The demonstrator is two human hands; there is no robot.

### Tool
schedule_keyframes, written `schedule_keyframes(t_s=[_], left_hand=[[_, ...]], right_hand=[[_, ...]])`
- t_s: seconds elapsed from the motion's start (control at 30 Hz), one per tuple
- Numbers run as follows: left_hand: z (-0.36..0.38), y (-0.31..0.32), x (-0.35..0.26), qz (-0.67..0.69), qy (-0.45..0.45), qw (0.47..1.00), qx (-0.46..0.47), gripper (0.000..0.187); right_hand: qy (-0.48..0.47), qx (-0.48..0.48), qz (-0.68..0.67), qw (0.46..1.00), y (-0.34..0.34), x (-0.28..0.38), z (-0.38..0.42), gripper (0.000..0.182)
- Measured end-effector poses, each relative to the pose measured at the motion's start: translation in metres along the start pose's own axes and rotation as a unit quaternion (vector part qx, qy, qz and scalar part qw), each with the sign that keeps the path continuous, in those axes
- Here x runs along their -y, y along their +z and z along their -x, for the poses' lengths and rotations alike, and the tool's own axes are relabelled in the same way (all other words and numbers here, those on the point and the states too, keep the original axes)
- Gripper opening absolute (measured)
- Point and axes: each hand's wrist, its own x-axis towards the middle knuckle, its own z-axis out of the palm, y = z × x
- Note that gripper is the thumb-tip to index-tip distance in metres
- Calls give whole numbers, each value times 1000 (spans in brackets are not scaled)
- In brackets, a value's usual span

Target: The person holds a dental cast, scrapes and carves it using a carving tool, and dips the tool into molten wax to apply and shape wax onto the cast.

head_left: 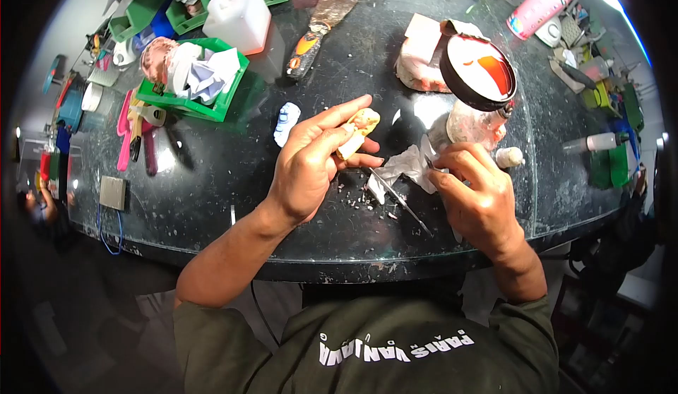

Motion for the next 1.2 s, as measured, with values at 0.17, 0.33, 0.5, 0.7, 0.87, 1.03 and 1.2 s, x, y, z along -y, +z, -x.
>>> schedule_keyframes(t_s=[0.17, 0.33, 0.5, 0.7, 0.87, 1.03, 1.2], left_hand=[[2, 5, 2, -119, 43, 991, -33, 45], [4, 5, 5, -166, 99, 981, -23, 43], [2, 3, 6, -189, 117, 974, -38, 38], [1, 3, 5, -166, 136, 976, -46, 39], [0, 2, 4, -121, 146, 980, -53, 39], [2, 4, -7, -86, 183, 976, -76, 40], [3, 5, -7, -63, 198, 975, -77, 45]], right_hand=[[-12, -1, -120, 993, 6, 22, -4, 28], [11, 34, -42, 998, 12, 36, 0, 21], [59, 51, -13, 997, 11, 45, 3, 20], [72, 34, -37, 996, 9, 41, 3, 16], [61, 109, -148, 981, -1, 32, 3, 18], [89, 187, -274, 939, -13, 35, -1, 24], [71, 217, -407, 884, -27, 24, -6, 20]])
